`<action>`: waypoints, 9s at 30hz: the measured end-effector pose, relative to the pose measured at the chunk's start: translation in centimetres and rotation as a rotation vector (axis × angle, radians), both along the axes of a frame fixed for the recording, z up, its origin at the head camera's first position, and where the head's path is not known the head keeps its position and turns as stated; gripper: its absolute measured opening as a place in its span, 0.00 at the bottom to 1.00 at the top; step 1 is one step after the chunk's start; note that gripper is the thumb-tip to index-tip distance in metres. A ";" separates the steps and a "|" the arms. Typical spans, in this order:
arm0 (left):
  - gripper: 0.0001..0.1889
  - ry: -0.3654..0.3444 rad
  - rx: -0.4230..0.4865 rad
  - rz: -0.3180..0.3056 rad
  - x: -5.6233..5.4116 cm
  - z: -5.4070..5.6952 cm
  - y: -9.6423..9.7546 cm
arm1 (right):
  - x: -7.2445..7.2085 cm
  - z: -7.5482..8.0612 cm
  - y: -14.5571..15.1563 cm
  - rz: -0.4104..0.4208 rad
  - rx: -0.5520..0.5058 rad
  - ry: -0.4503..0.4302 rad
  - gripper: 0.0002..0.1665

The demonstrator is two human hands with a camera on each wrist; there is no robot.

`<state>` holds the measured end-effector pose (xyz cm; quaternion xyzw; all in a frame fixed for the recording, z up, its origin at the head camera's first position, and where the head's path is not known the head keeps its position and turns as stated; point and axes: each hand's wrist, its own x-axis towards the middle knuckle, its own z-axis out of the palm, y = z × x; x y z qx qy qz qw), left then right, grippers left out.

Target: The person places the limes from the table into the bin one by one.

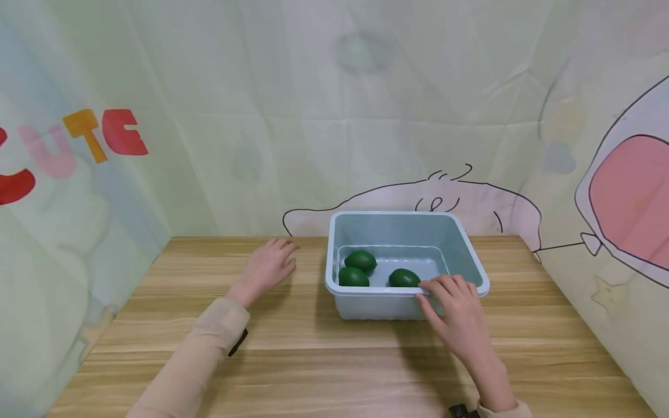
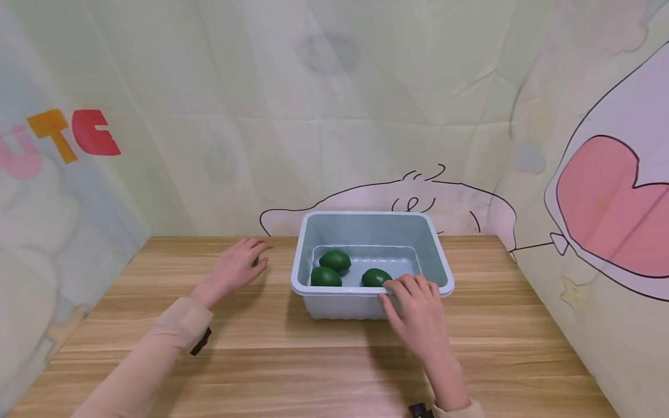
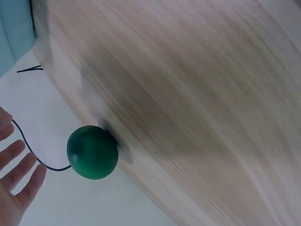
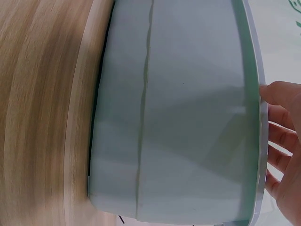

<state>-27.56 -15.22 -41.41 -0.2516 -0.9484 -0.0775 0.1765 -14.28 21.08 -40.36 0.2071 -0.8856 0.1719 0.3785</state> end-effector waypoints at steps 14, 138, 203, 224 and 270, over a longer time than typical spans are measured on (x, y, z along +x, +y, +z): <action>0.19 -0.070 0.005 0.035 -1.8 -0.5 0.4 | 0.1 -0.1 0.1 -0.011 -0.001 -0.013 0.11; 0.29 -0.081 0.162 0.019 3.5 1.4 2.1 | -0.1 0.0 0.0 -0.006 0.005 0.012 0.11; 0.29 -0.051 0.107 -0.214 3.3 9.6 10.2 | -0.1 0.0 0.0 -0.027 0.019 -0.009 0.11; 0.28 -0.247 0.057 -0.307 3.8 10.2 13.7 | -0.1 0.0 0.1 -0.024 0.024 -0.014 0.11; 0.20 -0.387 0.115 -0.374 3.6 9.1 14.0 | -0.1 0.0 0.0 -0.020 0.014 -0.012 0.11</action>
